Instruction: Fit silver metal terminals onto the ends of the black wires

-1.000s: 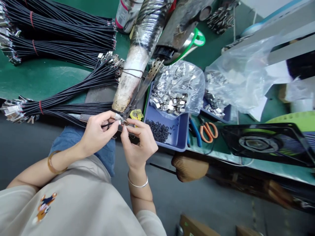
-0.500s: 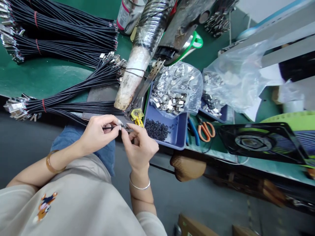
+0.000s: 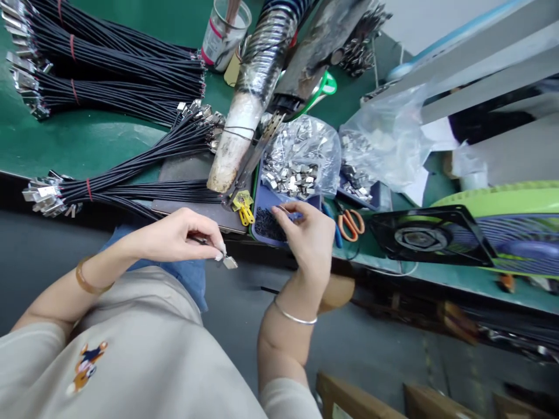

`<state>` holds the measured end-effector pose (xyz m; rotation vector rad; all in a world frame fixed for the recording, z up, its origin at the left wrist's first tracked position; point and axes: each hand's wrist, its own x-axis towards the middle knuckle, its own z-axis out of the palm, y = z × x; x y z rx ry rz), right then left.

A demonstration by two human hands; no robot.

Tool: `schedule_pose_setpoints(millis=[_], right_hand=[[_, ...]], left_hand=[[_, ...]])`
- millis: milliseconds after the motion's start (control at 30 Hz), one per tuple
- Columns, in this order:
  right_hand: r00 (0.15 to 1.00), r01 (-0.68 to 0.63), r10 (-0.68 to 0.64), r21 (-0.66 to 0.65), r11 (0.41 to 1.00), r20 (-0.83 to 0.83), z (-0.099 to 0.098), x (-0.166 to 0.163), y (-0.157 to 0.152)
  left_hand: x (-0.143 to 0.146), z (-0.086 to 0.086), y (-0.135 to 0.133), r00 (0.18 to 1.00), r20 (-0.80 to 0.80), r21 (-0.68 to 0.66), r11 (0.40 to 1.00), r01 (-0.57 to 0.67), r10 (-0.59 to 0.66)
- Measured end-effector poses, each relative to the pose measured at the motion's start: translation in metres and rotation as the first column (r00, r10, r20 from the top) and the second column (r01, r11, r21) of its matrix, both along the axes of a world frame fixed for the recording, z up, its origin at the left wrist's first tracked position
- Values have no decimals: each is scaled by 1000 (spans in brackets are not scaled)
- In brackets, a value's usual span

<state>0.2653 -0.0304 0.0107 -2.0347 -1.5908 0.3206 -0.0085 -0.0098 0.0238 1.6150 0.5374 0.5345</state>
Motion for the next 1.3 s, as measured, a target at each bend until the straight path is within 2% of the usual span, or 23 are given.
schedule_pose_setpoints(millis=[67,167,233,267,300,367,433,467,533,633,733,867,1033,1300], right_hand=[[998,-66,65,-124,990,-11,-4,13,14],[981,-196,190,-246,949,-50,-6,20,29],[970,-241,243,-260,935,-24,-5,19,32],[968,-241,250,-249,938,3,-4,17,31],[969,-230,243,-231,945,31,-3,15,30],[978,-179,195,-178,968,78,-1,9,24],[988,-105,116,-106,989,99,1,3,16],[993,-59,65,-61,996,95,2,0,12],[997,49,-52,49,998,56,4,-4,3],[977,202,-180,224,954,-116,5,-14,-10],[923,224,-107,291,930,-369,2,-31,-24],[821,37,114,251,967,-559,-6,-64,-39],[810,-65,208,268,961,-548,-17,-88,-40],[828,-133,259,275,952,-497,-18,-88,-37]], left_hand=[[4,5,0,999,-44,219,975,28,-19],[10,6,-6,977,-210,535,840,90,29],[13,2,-11,943,-318,644,752,142,94],[14,-1,-14,935,-333,661,738,138,124],[15,-4,-16,937,-314,657,748,95,156],[17,-10,-17,953,-204,555,828,-76,224],[18,-14,-16,948,-94,311,913,-263,305],[19,-15,-15,937,-60,166,929,-330,344],[20,-16,-11,914,-23,-72,911,-406,405],[21,-18,-8,884,-3,-217,863,-457,467],[25,-19,-9,857,13,-216,839,-500,514],[30,-20,-14,829,32,-155,822,-548,559],[33,-21,-19,806,25,-81,804,-588,592],[35,-23,-20,807,16,-1,807,-591,591]])
